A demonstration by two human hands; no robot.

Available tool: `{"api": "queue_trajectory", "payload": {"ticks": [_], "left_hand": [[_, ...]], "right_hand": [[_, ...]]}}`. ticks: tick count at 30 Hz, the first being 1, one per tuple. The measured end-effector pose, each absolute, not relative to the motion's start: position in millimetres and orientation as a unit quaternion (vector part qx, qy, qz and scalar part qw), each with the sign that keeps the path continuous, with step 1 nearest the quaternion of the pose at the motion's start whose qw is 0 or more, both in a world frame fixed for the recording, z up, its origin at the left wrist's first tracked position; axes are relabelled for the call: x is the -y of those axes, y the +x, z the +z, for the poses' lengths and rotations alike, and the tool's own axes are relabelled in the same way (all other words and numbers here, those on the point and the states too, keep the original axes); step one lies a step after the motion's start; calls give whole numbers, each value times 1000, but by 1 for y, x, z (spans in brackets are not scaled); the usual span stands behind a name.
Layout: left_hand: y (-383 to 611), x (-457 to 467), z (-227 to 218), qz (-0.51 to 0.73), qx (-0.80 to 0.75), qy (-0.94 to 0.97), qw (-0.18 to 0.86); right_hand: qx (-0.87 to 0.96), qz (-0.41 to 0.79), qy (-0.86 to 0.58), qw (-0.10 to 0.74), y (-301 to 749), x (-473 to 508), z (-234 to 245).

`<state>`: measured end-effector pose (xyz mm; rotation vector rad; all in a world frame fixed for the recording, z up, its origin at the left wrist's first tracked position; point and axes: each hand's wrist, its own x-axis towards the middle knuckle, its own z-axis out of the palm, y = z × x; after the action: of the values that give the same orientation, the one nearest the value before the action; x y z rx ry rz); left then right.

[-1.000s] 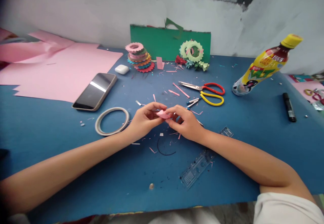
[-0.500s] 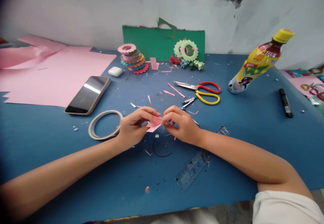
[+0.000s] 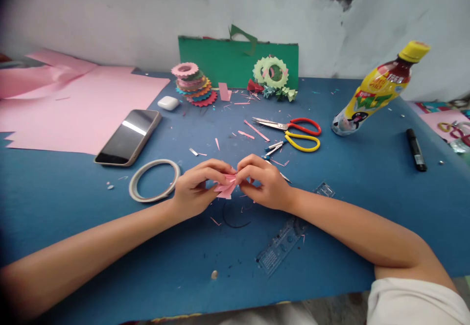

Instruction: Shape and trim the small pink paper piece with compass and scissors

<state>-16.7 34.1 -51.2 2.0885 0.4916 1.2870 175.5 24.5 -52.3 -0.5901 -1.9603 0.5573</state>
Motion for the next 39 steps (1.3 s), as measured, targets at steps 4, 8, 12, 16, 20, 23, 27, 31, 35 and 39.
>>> {"api": "queue_trajectory", "payload": {"ticks": [4,8,12,16,20,23,27,31,35,39], "left_hand": [[-17,-33,-51,490,-201,776,343],[-18,-33,-52,480,-218,762,377],[-18,-33,-52,473,-226,760,384],[-18,-34,-52,473,-223,764,378],[-17,-32,-53,482,-229,752,388],[-17,-30,-52,480,-237,746,395],[-15,-31,-48,467,-260,731,424],[-13,-34,-42,459,-317,658,506],[-13,-37,-41,458,-343,598,562],[-15,-37,-44,484,-323,590,560]], "right_hand": [[798,245,-240,496,175,-23,-51],[774,302,-249,497,176,-22,-49],[758,358,-280,468,176,-22,-52],[746,375,-300,461,176,-23,-56],[746,380,-298,459,176,-24,-56],[752,385,-289,450,175,-23,-55],[781,331,-321,422,178,-26,-49],[838,96,-390,369,200,-50,-44],[839,-17,-487,241,233,-83,-44],[847,37,-498,184,253,-97,-40]]}}
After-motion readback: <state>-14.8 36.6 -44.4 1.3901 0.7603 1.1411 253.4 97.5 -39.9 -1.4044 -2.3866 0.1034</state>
